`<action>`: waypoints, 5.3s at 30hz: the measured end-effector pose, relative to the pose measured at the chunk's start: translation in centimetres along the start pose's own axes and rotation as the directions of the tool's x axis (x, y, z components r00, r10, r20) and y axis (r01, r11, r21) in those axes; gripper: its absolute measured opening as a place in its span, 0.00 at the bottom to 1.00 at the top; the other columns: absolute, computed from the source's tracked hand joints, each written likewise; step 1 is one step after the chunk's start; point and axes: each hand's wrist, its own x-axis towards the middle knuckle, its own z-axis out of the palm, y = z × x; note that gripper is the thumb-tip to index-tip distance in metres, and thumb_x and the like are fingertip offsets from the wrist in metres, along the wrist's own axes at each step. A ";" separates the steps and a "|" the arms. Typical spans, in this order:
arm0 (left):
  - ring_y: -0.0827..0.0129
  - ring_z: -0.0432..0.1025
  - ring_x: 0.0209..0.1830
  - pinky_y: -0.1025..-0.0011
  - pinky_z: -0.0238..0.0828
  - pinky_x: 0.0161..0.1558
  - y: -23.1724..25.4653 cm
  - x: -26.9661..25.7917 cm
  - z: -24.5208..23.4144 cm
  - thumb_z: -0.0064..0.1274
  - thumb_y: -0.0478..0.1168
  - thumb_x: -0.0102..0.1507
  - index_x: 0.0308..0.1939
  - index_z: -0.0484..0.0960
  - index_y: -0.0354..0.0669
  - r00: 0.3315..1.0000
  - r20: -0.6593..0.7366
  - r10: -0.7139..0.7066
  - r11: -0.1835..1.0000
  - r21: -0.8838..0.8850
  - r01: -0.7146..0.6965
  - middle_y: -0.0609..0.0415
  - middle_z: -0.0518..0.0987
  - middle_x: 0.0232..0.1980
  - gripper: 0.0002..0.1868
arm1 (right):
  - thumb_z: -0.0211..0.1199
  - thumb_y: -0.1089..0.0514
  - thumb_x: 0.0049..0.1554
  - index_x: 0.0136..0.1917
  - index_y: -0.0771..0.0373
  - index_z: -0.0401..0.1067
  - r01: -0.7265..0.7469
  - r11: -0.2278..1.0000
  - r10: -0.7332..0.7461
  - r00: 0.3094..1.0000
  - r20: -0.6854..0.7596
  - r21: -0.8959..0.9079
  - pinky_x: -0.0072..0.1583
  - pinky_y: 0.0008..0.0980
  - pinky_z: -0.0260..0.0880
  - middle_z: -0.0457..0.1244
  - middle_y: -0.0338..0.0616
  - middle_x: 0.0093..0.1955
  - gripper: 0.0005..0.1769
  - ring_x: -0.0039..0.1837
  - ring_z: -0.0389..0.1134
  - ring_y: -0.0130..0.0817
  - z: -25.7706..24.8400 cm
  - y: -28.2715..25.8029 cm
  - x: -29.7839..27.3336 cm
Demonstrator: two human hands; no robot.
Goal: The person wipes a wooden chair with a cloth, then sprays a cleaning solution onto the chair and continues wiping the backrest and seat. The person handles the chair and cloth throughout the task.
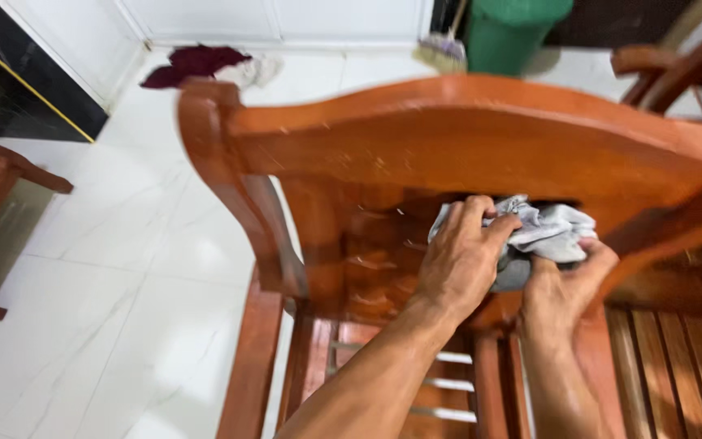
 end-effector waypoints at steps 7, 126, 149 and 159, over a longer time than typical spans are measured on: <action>0.56 0.69 0.59 0.63 0.76 0.57 -5.4 -0.4 -13.7 0.57 0.29 0.63 0.53 0.84 0.47 0.983 -0.161 0.088 0.988 0.139 -0.066 0.51 0.72 0.57 0.15 | 0.57 0.74 0.63 0.71 0.67 0.56 0.323 0.941 -0.316 0.945 0.079 -0.100 0.79 0.45 0.56 0.55 0.53 0.67 0.26 0.73 0.56 0.41 13.5 -7.2 -8.8; 0.52 0.71 0.65 0.60 0.71 0.63 -21.8 -26.3 6.0 0.58 0.34 0.55 0.61 0.74 0.45 0.470 -0.104 -0.876 0.471 -0.394 0.790 0.46 0.71 0.63 0.28 | 0.66 0.63 0.49 0.66 0.47 0.75 0.200 0.787 0.213 0.801 0.560 -0.584 0.60 0.46 0.70 0.63 0.55 0.56 0.30 0.59 0.69 0.54 8.7 18.5 -21.0; 0.42 0.67 0.61 0.50 0.66 0.61 -7.4 -12.3 -2.4 0.57 0.29 0.57 0.61 0.75 0.41 0.888 -0.232 -0.397 0.918 -0.097 0.385 0.37 0.70 0.59 0.27 | 0.65 0.68 0.47 0.66 0.53 0.71 0.503 0.735 -0.170 0.785 0.596 -0.453 0.60 0.46 0.71 0.58 0.58 0.62 0.33 0.63 0.64 0.55 5.7 -0.9 -9.8; 0.46 0.61 0.68 0.48 0.64 0.68 -3.4 -0.1 -7.9 0.63 0.32 0.57 0.63 0.77 0.46 0.814 -0.580 -0.032 0.938 0.263 0.224 0.42 0.67 0.68 0.29 | 0.68 0.67 0.47 0.64 0.53 0.74 0.794 0.504 -0.694 0.607 0.387 -0.341 0.59 0.50 0.66 0.60 0.58 0.60 0.31 0.62 0.61 0.53 10.1 -12.0 -2.6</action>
